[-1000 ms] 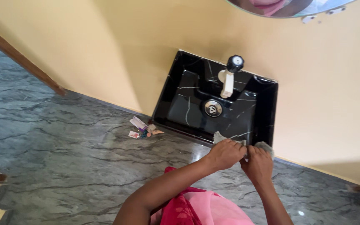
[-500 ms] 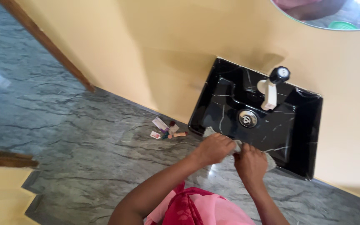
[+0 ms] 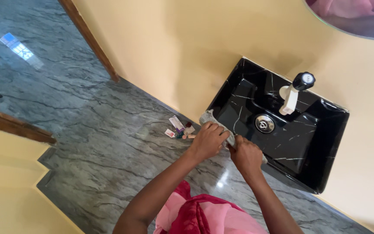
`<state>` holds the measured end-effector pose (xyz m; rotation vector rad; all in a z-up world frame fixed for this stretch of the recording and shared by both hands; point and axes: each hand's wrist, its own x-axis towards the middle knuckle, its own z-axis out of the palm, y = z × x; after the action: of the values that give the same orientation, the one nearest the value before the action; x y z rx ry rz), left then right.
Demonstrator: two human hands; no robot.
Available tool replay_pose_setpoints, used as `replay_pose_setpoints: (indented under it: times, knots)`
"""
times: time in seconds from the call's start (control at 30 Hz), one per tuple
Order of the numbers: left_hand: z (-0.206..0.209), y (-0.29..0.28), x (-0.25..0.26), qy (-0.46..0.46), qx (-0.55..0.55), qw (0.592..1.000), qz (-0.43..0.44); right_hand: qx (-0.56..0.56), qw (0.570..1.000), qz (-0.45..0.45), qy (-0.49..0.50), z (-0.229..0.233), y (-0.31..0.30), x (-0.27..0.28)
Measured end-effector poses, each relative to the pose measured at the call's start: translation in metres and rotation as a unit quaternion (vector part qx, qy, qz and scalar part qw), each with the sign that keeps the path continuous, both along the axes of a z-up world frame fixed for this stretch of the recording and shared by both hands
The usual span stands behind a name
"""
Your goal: The person uses a cloth to wipe the surface of a black bathroom sink, including the basin, faucet, and drain area. The person repeatedly folds and repositions the cloth while scrubbing different sections of the sink.
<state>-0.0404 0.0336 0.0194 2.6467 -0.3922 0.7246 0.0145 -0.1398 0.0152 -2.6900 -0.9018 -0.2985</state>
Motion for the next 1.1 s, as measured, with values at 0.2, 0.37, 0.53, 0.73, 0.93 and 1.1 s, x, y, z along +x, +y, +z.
replay_pose_setpoints:
  times: [0.2, 0.37, 0.53, 0.73, 0.93, 1.1]
  knots:
    - [-0.018, -0.073, 0.011, -0.023, -0.002, 0.999, -0.023, -0.017, 0.999, -0.007, -0.026, -0.011, -0.068, 0.005]
    - [-0.035, -0.148, 0.027, -0.004, 0.004, 0.997, -0.077, -0.031, 0.997, -0.027, -0.062, -0.017, -0.146, 0.001]
    - [-0.039, -0.206, 0.039, -0.012, 0.005, 0.99, -0.138, -0.033, 0.993, -0.068, -0.089, -0.017, -0.203, -0.006]
    - [-0.045, -0.204, 0.04, -0.03, -0.01, 0.981, -0.189, 0.07, 0.979, -0.086, -0.174, -0.035, -0.198, -0.028]
    - [-0.033, -0.155, 0.036, -0.031, -0.034, 0.974, -0.223, 0.035, 0.97, -0.171, -0.17, -0.036, -0.152, -0.037]
    - [-0.026, -0.088, 0.032, -0.027, -0.07, 0.969, -0.234, 0.015, 0.974, -0.193, -0.119, -0.039, -0.084, -0.037]
